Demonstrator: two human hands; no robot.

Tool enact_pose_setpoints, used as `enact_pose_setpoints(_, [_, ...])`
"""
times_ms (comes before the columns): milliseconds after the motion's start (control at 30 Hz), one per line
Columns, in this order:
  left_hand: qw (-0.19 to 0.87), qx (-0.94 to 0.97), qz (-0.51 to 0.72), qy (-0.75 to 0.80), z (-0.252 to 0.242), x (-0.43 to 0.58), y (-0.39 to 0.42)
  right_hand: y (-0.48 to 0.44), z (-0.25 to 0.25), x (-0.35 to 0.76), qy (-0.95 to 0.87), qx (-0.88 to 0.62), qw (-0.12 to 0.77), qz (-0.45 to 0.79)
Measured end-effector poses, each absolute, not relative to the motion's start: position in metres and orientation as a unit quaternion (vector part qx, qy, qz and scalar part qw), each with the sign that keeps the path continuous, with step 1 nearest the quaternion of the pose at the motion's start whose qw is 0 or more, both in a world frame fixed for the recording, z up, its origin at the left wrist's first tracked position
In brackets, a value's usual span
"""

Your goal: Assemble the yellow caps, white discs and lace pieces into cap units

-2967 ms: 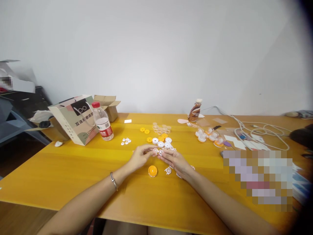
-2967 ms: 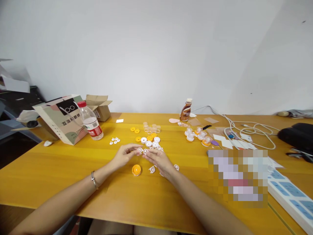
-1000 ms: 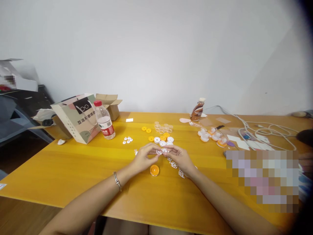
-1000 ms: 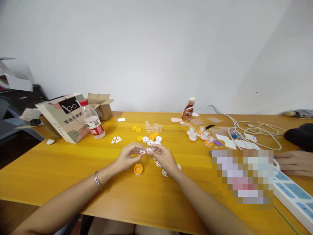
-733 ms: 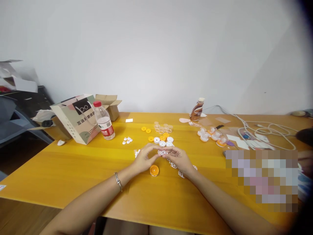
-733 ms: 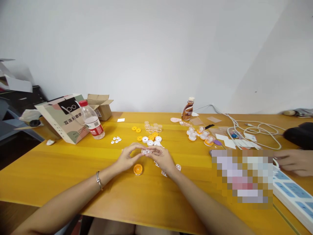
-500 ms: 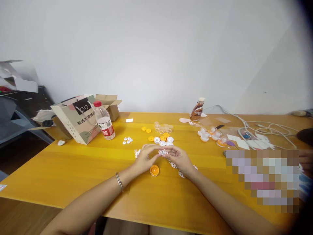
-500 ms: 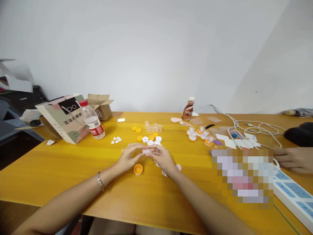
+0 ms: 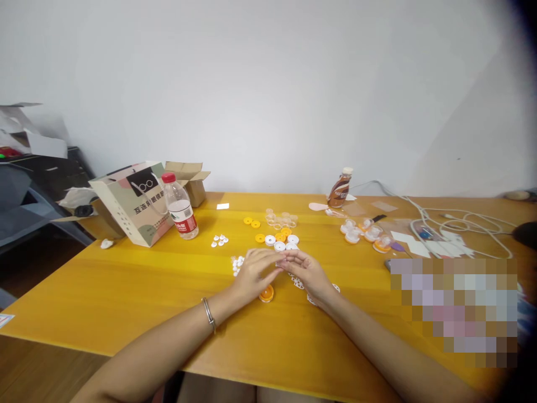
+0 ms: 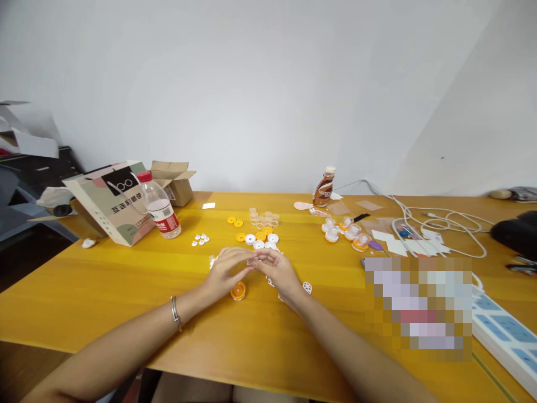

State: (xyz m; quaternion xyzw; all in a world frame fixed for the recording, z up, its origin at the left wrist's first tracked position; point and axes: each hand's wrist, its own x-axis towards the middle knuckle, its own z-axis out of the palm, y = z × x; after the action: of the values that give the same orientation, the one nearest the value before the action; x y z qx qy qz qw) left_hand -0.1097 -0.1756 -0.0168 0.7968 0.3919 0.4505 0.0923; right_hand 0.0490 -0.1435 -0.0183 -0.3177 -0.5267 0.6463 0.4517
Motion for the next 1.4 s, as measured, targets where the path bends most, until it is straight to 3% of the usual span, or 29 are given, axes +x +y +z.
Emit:
enact_pose_setpoints(233, [0.229, 0.748, 0.497, 0.376, -0.007, -0.114, -0.174, -0.143, -0.020, 0.049, -0.557, -0.313, 0.435, 0.634])
enact_pose_setpoints(333, [0.280, 0.776, 0.429, 0.367, 0.009, -0.128, -0.174, -0.144, -0.020, 0.051, -0.659, -0.343, 0.430, 0.513])
enact_pose_setpoints(467, [0.346, 0.827, 0.268, 0.353, 0.024, -0.148, -0.175, -0.153, -0.017, 0.054, -0.828, -0.353, 0.314, 0.302])
enact_pose_setpoints(600, [0.378, 0.842, 0.193, 0.332, 0.026, -0.153, -0.177, -0.163, -0.020, 0.050, -0.879, -0.349, 0.241, 0.219])
enact_pose_setpoints(1100, [0.265, 0.897, 0.154, 0.319, 0.024, -0.148, -0.181, -0.164, -0.022, 0.047, -0.888, -0.347, 0.225, 0.202])
enact_pose_setpoints(1400, [0.299, 0.877, 0.196, 0.321, 0.022, -0.147, -0.180, -0.164, -0.022, 0.047, -0.877, -0.346, 0.254, 0.216])
